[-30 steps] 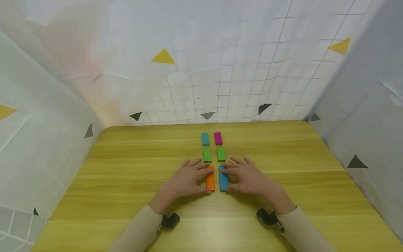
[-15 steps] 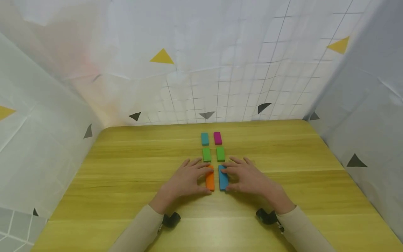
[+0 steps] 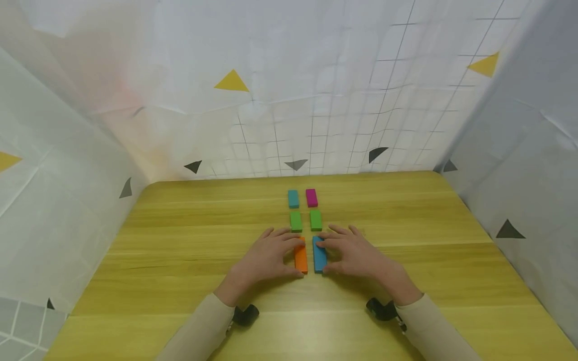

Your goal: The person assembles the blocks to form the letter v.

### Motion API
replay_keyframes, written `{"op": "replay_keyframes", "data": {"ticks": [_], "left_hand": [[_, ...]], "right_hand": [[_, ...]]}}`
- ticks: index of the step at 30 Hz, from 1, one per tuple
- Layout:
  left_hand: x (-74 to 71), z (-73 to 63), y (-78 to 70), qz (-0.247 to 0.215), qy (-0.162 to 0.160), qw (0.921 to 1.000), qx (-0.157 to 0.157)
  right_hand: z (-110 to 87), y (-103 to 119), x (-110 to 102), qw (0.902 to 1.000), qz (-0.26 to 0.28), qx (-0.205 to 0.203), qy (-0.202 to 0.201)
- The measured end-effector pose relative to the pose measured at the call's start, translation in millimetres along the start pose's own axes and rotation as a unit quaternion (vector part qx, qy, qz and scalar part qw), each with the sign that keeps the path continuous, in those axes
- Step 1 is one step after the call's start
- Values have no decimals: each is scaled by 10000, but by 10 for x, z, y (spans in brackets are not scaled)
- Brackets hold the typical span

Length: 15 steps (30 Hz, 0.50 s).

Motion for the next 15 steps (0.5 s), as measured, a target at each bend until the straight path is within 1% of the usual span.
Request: {"op": "replay_keyframes", "data": {"ticks": [4, 15], "left_hand": [[0, 3, -14, 24, -18, 10000, -35], [5, -16, -37, 200, -150, 9997, 10]], "right_hand": [[-1, 9, -3, 10000, 35, 38, 31], [2, 5, 1, 9999, 101, 47, 18]]}}
Point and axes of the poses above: each hand's wrist, its own z-axis towards the middle knuckle, its own x-axis out of the palm, y = z × x, the point moved 1 cm from there along z, towards the middle knuckle, and after that the axes turned 2 degrees about -z, right-handed, at the moved point
